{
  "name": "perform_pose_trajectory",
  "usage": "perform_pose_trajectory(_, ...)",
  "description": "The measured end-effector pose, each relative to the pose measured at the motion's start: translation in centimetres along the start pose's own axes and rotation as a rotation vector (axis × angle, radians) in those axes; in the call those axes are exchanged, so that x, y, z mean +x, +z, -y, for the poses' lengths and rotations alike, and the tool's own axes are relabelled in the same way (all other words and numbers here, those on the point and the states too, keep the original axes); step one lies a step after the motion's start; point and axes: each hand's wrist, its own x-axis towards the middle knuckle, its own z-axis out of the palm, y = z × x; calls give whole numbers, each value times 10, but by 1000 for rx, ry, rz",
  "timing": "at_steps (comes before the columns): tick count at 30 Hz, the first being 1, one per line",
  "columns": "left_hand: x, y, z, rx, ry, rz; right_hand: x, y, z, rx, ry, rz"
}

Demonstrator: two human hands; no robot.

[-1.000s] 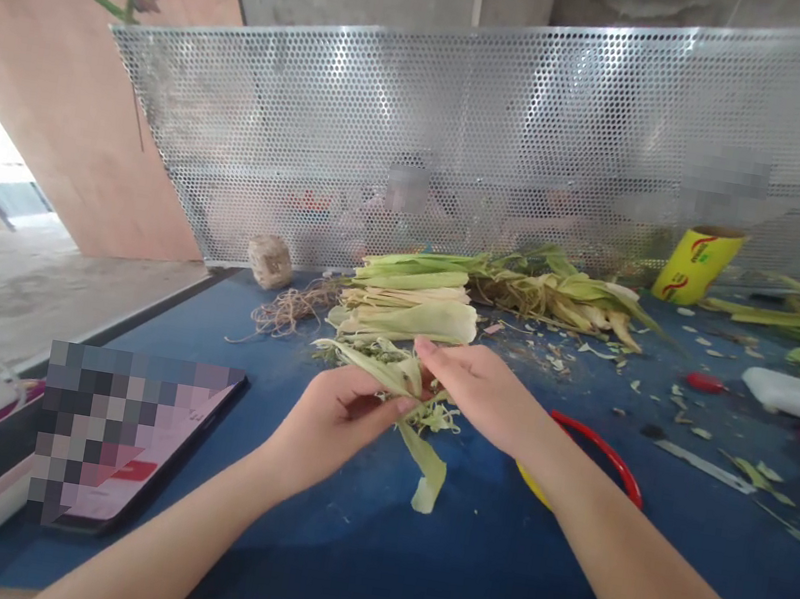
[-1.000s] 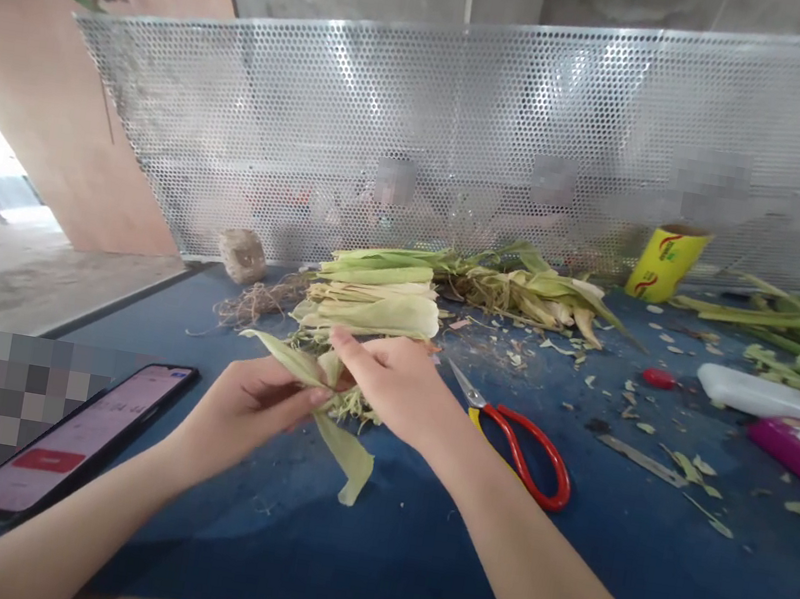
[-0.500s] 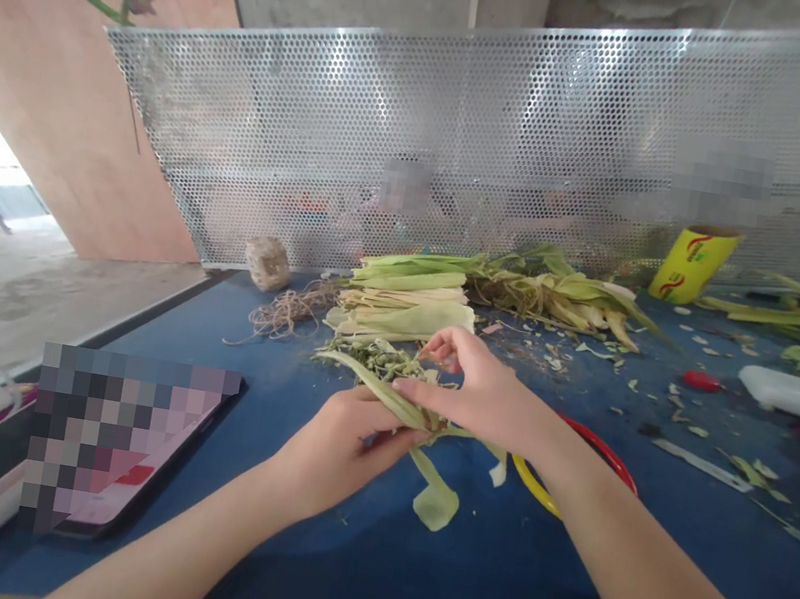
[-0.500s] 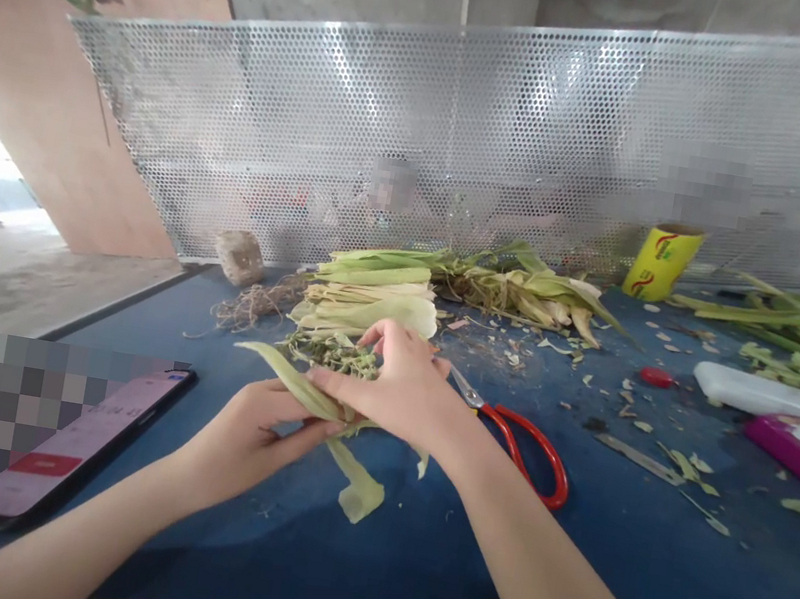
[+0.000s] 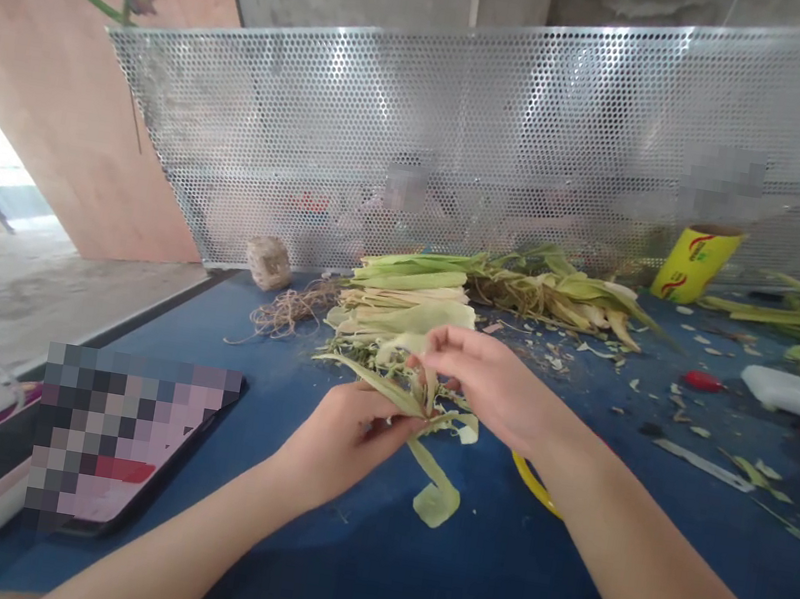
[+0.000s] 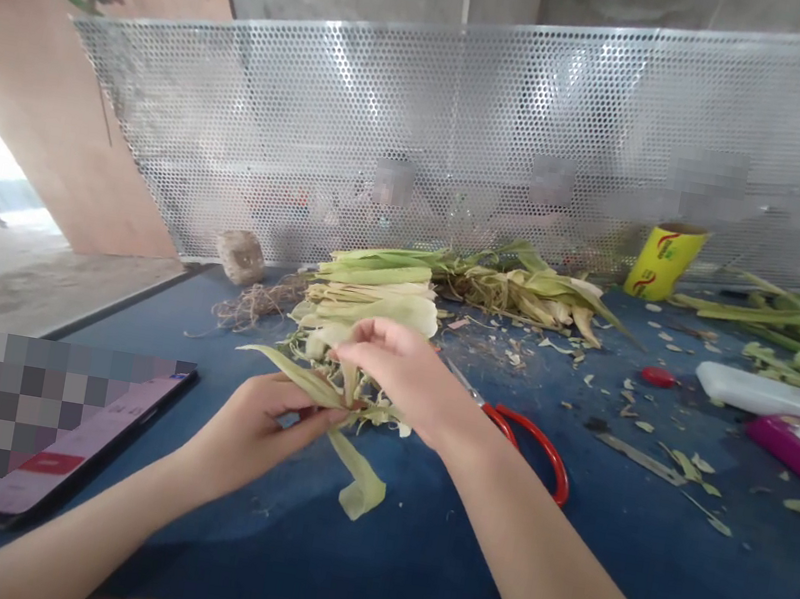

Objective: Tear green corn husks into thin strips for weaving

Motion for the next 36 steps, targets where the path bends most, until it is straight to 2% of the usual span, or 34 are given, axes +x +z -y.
perform_pose_trajectory(3,3,2,3,-170,-121,-10,0,-3,2,183,-94,36)
perform_pose_trajectory(6,6,2,4,-394,-254,-2,0,-7,3,303,-220,-17)
perform_pose_trajectory(8,8,1,4,-503,-342,14,0,-9,4,302,-273,-58)
perform_pose_trajectory(12,10,0,5,-676,-437,12,-5,-7,8,33,-321,-100)
perform_pose_trajectory(16,10,0,7,-862,-485,-11,-10,-4,11,-384,-265,-22)
perform_pose_trajectory(19,10,-2,8,-933,-524,2,-10,-3,10,-565,-263,4)
perform_pose_trajectory(26,11,-4,8,-1057,-590,-2,-7,-2,4,-637,-290,-15)
perform_pose_trajectory(36,12,-3,6,-1094,-499,-30,-6,3,1,-728,-341,-78)
